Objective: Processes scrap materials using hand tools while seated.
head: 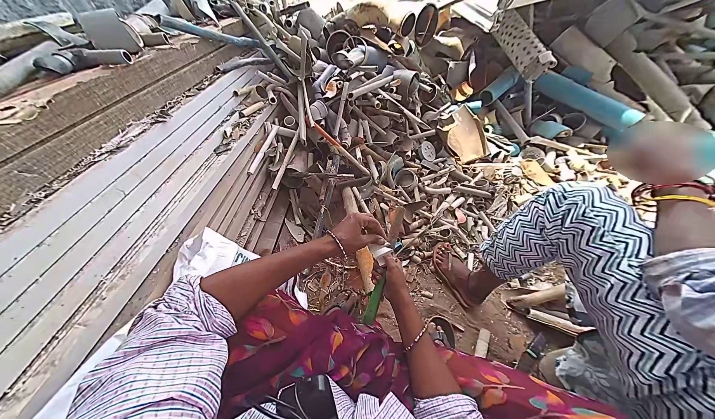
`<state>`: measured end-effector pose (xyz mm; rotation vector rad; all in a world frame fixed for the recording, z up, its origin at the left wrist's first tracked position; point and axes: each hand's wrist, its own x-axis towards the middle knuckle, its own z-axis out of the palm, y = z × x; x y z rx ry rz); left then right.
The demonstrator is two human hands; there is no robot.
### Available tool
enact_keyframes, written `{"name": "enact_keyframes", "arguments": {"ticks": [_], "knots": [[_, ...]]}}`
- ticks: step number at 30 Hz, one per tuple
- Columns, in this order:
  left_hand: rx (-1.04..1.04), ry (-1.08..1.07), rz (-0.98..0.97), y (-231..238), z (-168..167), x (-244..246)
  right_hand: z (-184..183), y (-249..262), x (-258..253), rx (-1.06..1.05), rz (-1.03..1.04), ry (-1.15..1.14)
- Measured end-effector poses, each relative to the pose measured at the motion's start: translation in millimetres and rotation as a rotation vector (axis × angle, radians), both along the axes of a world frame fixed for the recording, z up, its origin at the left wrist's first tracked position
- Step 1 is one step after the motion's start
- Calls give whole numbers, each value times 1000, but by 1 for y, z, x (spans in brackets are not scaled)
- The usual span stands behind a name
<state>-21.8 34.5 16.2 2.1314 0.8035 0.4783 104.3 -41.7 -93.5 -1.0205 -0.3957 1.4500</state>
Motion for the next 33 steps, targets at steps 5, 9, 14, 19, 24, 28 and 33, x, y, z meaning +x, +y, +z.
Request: {"name": "enact_keyframes", "arguments": {"ticks": [5, 9, 14, 19, 24, 28, 33], "knots": [[144, -3, 67, -6, -2, 2, 2, 2, -6, -6, -59, 0], [-79, -138, 425, 4, 0, 7, 0, 0, -14, 61, -140, -77], [-207, -65, 479, 20, 4, -6, 2, 0, -11, 25, -170, -24], [23, 402, 214, 19, 0, -9, 4, 1, -2, 31, -195, 9], [93, 337, 155, 7, 11, -5, -1, 3, 2, 24, -216, -2], [105, 501, 84, 6, 22, -5, -2, 3, 4, 50, -207, -1], [60, 539, 88, 5, 20, -3, -3, 3, 5, 52, -213, 30]]}}
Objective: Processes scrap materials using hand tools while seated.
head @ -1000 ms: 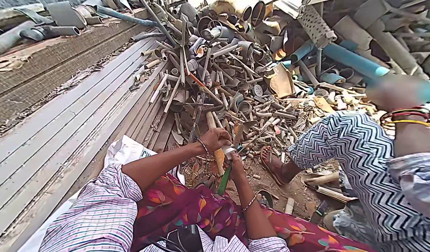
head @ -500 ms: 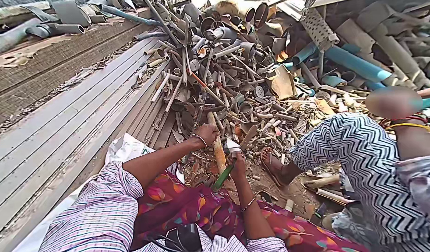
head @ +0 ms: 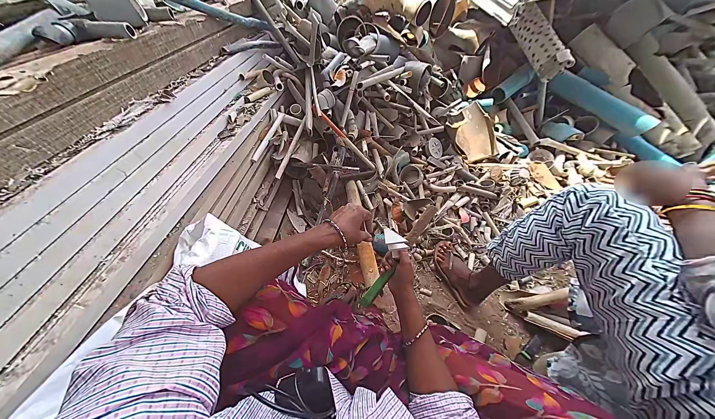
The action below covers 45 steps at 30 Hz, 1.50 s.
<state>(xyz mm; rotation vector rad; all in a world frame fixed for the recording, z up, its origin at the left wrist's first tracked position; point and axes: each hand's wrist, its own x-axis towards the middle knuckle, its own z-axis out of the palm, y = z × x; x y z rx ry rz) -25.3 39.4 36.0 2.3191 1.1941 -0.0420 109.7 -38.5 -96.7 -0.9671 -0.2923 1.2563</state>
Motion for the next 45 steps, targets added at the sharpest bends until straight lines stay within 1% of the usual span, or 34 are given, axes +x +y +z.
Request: {"name": "enact_keyframes", "arguments": {"ticks": [3, 7, 8, 10, 13, 16, 18, 21, 23, 29, 34, 37, 40, 42, 45], "knots": [[24, -71, -16, -4, 0, -1, 0, 0, 0, 16, 3, -2], [44, -3, -57, -3, 2, -1, 0, 0, 1, 6, 6, -10], [67, -16, -55, -2, 0, -2, 0, 0, 1, 3, 5, -10], [70, -58, -23, -4, 3, -1, 0, 0, 1, -3, 0, -10], [50, -114, -38, -7, 4, -1, -2, 1, 2, 7, 15, -11], [165, -244, -69, -5, -7, -4, -1, 0, 2, 13, 16, -10], [243, -349, -151, -4, -12, -4, 1, -1, 2, 16, 21, -12], [288, -437, -354, -2, -13, -5, 0, -1, 3, 11, 78, -8], [275, -425, -438, -2, -13, -5, 0, -2, 6, 12, 131, -8], [172, -295, -503, -6, -6, -2, -10, -5, 16, 51, 361, 35], [289, -385, -610, -2, -18, -2, -17, -5, 21, 80, 457, 76], [351, -349, -637, -2, -17, -1, -19, -4, 23, 89, 496, 88], [317, -281, -629, -5, -11, 0, -21, -4, 24, 89, 521, 82], [314, -274, -625, -7, -10, 1, -21, -4, 25, 73, 529, 74], [364, -339, -631, -5, -13, 0, -18, -5, 25, 68, 537, 81]]}}
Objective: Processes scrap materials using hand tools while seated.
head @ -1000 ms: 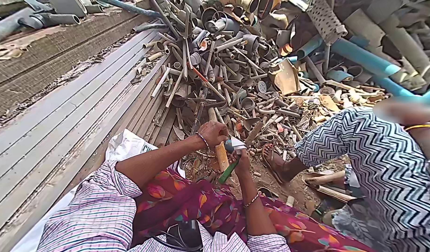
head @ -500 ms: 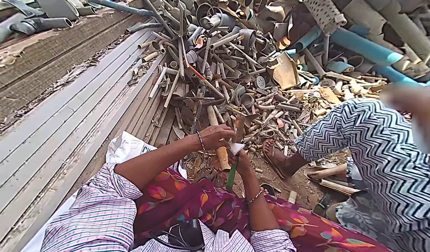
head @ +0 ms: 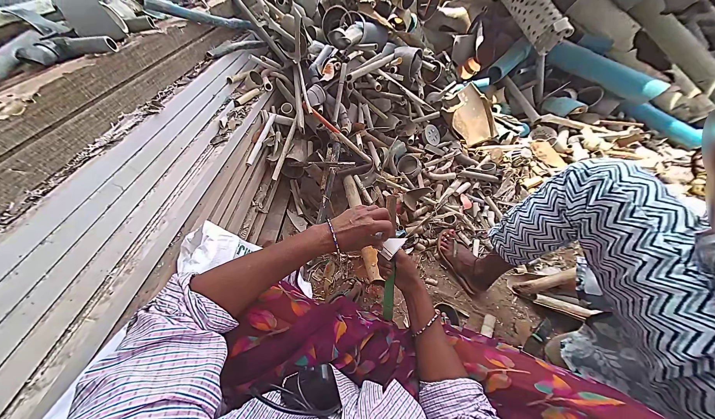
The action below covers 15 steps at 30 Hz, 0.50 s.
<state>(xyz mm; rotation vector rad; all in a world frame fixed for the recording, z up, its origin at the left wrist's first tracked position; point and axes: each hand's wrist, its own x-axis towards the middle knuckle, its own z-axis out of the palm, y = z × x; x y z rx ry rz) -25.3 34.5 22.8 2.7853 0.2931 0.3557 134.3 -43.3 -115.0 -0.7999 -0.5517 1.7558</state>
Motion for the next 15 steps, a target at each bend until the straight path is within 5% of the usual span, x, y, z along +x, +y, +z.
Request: {"name": "enact_keyframes", "arguments": {"ticks": [15], "knots": [[176, -110, -81, 10, -14, -3, 0, -1, 1, -33, 70, 83]]}}
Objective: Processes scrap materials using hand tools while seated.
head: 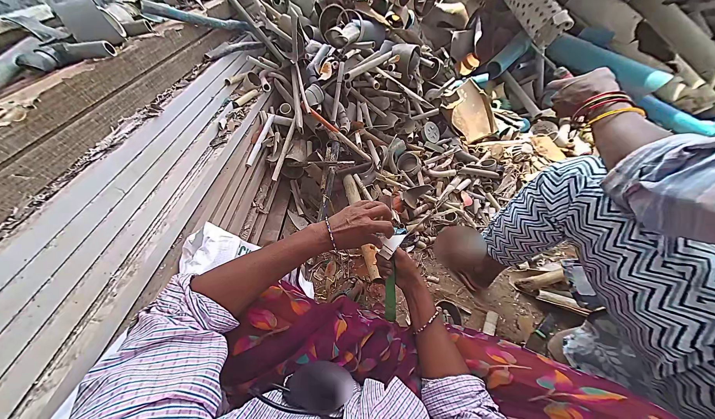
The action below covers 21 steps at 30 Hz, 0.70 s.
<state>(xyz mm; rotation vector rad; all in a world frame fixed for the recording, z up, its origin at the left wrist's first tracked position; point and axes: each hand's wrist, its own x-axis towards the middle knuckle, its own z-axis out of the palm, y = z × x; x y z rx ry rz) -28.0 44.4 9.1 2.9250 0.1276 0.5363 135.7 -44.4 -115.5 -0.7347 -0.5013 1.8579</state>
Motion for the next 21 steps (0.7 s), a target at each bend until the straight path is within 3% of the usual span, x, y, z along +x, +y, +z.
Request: {"name": "enact_keyframes", "arguments": {"ticks": [21], "knots": [[-7, 16, -35, 3, 1, 0, 0, -1, 0, -24, 27, -22]]}}
